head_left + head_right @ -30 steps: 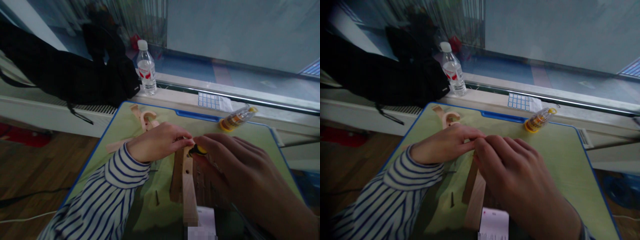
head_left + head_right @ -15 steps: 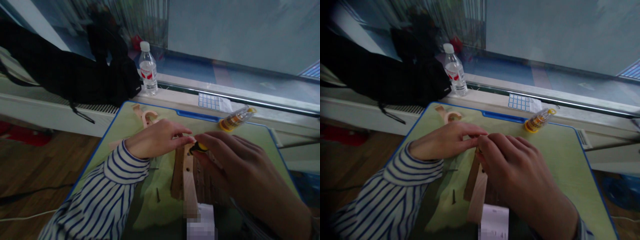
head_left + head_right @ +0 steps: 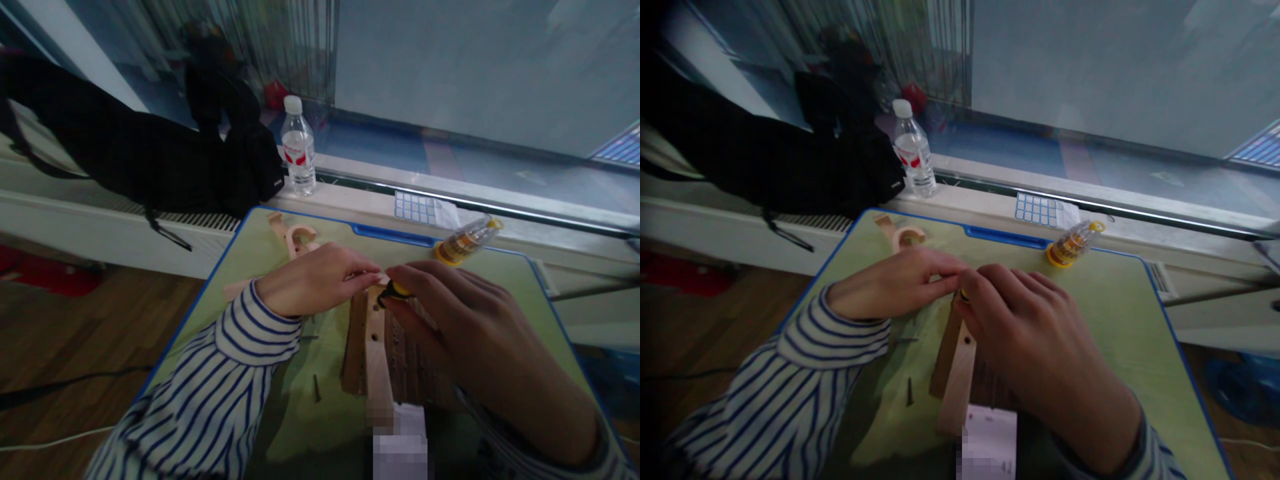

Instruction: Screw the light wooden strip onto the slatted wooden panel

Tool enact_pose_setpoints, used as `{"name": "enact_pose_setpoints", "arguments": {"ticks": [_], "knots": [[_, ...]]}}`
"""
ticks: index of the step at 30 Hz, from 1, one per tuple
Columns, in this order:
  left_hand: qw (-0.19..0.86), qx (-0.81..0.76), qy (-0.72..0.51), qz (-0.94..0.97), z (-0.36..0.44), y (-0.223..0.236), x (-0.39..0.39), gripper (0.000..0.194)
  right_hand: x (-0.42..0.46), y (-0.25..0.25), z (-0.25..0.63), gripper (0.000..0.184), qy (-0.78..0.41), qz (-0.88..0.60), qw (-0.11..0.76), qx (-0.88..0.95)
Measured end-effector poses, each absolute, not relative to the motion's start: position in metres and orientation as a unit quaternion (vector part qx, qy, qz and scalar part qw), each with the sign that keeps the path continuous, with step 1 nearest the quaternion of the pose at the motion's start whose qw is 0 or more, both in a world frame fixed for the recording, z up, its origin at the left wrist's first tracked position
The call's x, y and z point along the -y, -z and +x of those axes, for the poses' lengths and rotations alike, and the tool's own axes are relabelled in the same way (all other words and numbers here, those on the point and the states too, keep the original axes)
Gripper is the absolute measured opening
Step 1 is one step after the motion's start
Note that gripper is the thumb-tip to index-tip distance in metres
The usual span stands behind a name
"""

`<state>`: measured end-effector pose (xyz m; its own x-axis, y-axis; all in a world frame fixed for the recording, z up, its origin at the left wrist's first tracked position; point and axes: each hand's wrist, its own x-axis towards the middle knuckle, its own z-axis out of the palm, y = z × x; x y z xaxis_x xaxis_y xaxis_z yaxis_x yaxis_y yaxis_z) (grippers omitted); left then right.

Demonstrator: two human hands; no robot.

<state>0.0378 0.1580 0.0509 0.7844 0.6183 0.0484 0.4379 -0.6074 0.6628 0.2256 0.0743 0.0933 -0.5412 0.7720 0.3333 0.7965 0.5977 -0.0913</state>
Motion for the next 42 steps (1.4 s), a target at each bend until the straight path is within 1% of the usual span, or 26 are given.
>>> {"name": "enact_pose_setpoints", "arguments": {"ticks": [9,14,17,22,24,30,33,37,42], "knots": [[0.322,-0.296,-0.123,0.891,0.038,-0.050,-0.158,0.029,-0.073,-0.093,0.226,0.016,0.041,-0.449,0.174,0.876],[0.307,-0.305,-0.145,0.890,0.036,-0.055,-0.158,0.029,-0.075,-0.093,0.226,0.019,0.039,-0.447,0.173,0.877],[0.297,-0.292,-0.166,0.894,0.032,-0.062,-0.156,0.025,-0.076,-0.092,0.227,0.019,0.037,-0.448,0.176,0.876],[0.336,-0.251,-0.168,0.892,0.033,-0.067,-0.149,0.013,-0.077,-0.092,0.227,0.020,0.015,-0.449,0.166,0.878],[0.336,-0.245,-0.164,0.894,0.036,-0.066,-0.148,0.011,-0.077,-0.092,0.227,0.019,0.007,-0.449,0.164,0.878],[0.324,-0.251,-0.164,0.897,0.044,-0.065,-0.148,0.021,-0.077,-0.092,0.226,0.021,0.004,-0.453,0.167,0.876],[0.334,-0.249,-0.157,0.895,0.046,-0.066,-0.148,0.021,-0.075,-0.093,0.227,0.023,-0.001,-0.461,0.159,0.873],[0.337,-0.246,-0.156,0.895,0.046,-0.065,-0.148,0.019,-0.073,-0.096,0.230,0.029,0.016,-0.460,0.167,0.872],[0.334,-0.251,-0.168,0.893,0.046,-0.064,-0.147,0.021,-0.072,-0.098,0.229,0.022,-0.001,-0.449,0.160,0.879]]}}
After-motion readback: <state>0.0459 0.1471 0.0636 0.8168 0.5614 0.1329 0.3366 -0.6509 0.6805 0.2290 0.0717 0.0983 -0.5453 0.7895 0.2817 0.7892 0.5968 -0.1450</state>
